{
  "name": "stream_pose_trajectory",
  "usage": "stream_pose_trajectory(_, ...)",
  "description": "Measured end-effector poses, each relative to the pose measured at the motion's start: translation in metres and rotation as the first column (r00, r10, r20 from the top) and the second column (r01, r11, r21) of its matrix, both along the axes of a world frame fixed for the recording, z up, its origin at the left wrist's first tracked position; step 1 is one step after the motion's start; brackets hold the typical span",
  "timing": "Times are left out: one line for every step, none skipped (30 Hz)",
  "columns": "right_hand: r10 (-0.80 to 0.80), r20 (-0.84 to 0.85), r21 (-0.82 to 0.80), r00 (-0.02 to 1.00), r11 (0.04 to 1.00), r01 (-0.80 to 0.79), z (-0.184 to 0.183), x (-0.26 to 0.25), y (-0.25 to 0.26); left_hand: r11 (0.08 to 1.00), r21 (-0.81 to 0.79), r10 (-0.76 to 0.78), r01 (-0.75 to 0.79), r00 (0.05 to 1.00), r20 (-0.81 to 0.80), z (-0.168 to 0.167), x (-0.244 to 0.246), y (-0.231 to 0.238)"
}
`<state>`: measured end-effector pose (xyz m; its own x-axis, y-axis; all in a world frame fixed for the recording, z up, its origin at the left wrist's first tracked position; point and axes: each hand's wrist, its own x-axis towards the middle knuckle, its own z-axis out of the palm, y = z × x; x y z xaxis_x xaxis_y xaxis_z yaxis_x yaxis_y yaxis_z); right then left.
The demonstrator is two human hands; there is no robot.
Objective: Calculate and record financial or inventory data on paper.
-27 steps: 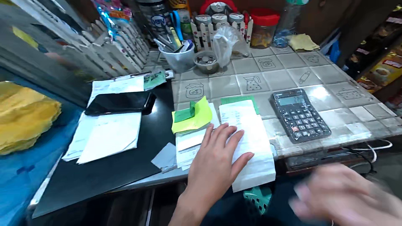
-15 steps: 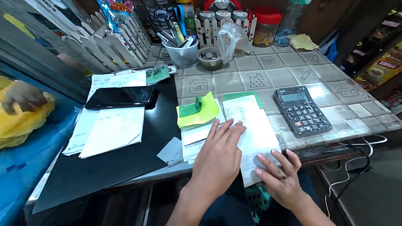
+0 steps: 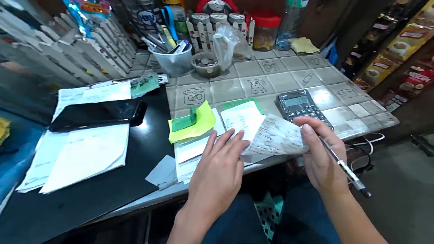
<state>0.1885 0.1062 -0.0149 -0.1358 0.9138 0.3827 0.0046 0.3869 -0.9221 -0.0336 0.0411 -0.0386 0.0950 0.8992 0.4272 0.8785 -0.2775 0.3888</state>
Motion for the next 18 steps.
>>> stream_pose_trajectory(0.000, -0.018, -0.050, 1.000, 0.999, -0.001, 0.0018, -0.0008, 0.0003, 1.000, 0.000, 0.002, -0.002, 1.000, -0.003, 0.0000, -0.0003, 0.0002)
stream_pose_trajectory(0.001, -0.031, -0.087, 1.000, 0.996, -0.004, 0.0035, -0.0014, -0.0003, 1.000, 0.002, 0.003, -0.003, 1.000, -0.003, -0.0001, -0.0003, 0.0001)
stream_pose_trajectory(0.003, -0.041, -0.113, 0.999, 0.994, -0.008, 0.0044, -0.0017, -0.0011, 1.000, 0.004, 0.003, -0.003, 1.000, -0.001, -0.0002, -0.0003, -0.0001)
stream_pose_trajectory(0.004, -0.049, -0.123, 0.999, 0.992, -0.010, 0.0049, -0.0019, -0.0017, 1.000, 0.009, 0.005, -0.005, 1.000, -0.001, -0.0005, -0.0001, -0.0003)
stream_pose_trajectory(0.004, -0.056, -0.122, 0.998, 0.992, -0.011, 0.0048, -0.0022, -0.0020, 1.000, 0.011, 0.008, -0.008, 1.000, -0.003, -0.0005, -0.0001, -0.0006)
stream_pose_trajectory(0.005, -0.065, -0.119, 0.998, 0.993, -0.013, 0.0045, -0.0023, -0.0022, 1.000, 0.011, 0.011, -0.011, 1.000, -0.005, -0.0005, 0.0000, -0.0006)
stream_pose_trajectory(0.008, -0.073, -0.118, 0.997, 0.993, -0.017, 0.0042, -0.0022, -0.0024, 1.000, 0.012, 0.012, -0.012, 1.000, -0.004, -0.0005, 0.0002, -0.0006)
stream_pose_trajectory(0.012, -0.083, -0.116, 0.997, 0.993, -0.021, 0.0037, -0.0020, -0.0024, 1.000, 0.014, 0.013, -0.013, 1.000, -0.004, -0.0005, 0.0002, -0.0005)
stream_pose_trajectory(0.016, -0.090, -0.113, 0.996, 0.993, -0.026, 0.0032, -0.0017, -0.0020, 1.000, 0.018, 0.013, -0.013, 1.000, -0.005, -0.0007, 0.0003, -0.0003)
stream_pose_trajectory(0.016, -0.095, -0.109, 0.995, 0.994, -0.026, 0.0026, -0.0017, -0.0014, 1.000, 0.018, 0.014, -0.014, 1.000, -0.005, -0.0009, 0.0003, -0.0002)
stream_pose_trajectory(0.016, -0.098, -0.106, 0.995, 0.994, -0.026, 0.0022, -0.0016, -0.0012, 1.000, 0.017, 0.018, -0.018, 1.000, -0.007, -0.0013, 0.0004, -0.0003)
stream_pose_trajectory(0.014, -0.101, -0.105, 0.995, 0.994, -0.025, 0.0017, -0.0016, -0.0011, 1.000, 0.015, 0.020, -0.020, 1.000, -0.008, -0.0016, 0.0004, -0.0004)
stream_pose_trajectory(0.011, -0.106, -0.110, 0.994, 0.994, -0.023, 0.0011, -0.0017, -0.0012, 1.000, 0.010, 0.022, -0.022, 1.000, -0.010, -0.0015, 0.0003, -0.0007)
stream_pose_trajectory(0.009, -0.115, -0.115, 0.993, 0.993, -0.022, 0.0008, -0.0019, -0.0012, 1.000, 0.006, 0.025, -0.025, 1.000, -0.013, -0.0013, 0.0004, -0.0009)
stream_pose_trajectory(0.007, -0.125, -0.119, 0.992, 0.993, -0.022, 0.0006, -0.0019, -0.0010, 1.000, 0.009, 0.025, -0.025, 1.000, -0.012, -0.0016, 0.0004, -0.0008)
stream_pose_trajectory(0.007, -0.136, -0.120, 0.991, 0.993, -0.024, 0.0003, -0.0019, -0.0008, 1.000, 0.013, 0.024, -0.024, 1.000, -0.010, -0.0019, 0.0003, -0.0006)
stream_pose_trajectory(0.009, -0.146, -0.121, 0.989, 0.992, -0.026, 0.0001, -0.0018, -0.0006, 1.000, 0.014, 0.025, -0.025, 1.000, -0.012, -0.0019, 0.0003, -0.0005)
stream_pose_trajectory(0.010, -0.153, -0.123, 0.988, 0.992, -0.029, -0.0002, -0.0016, -0.0005, 1.000, 0.013, 0.026, -0.025, 1.000, -0.013, -0.0018, 0.0002, -0.0003)
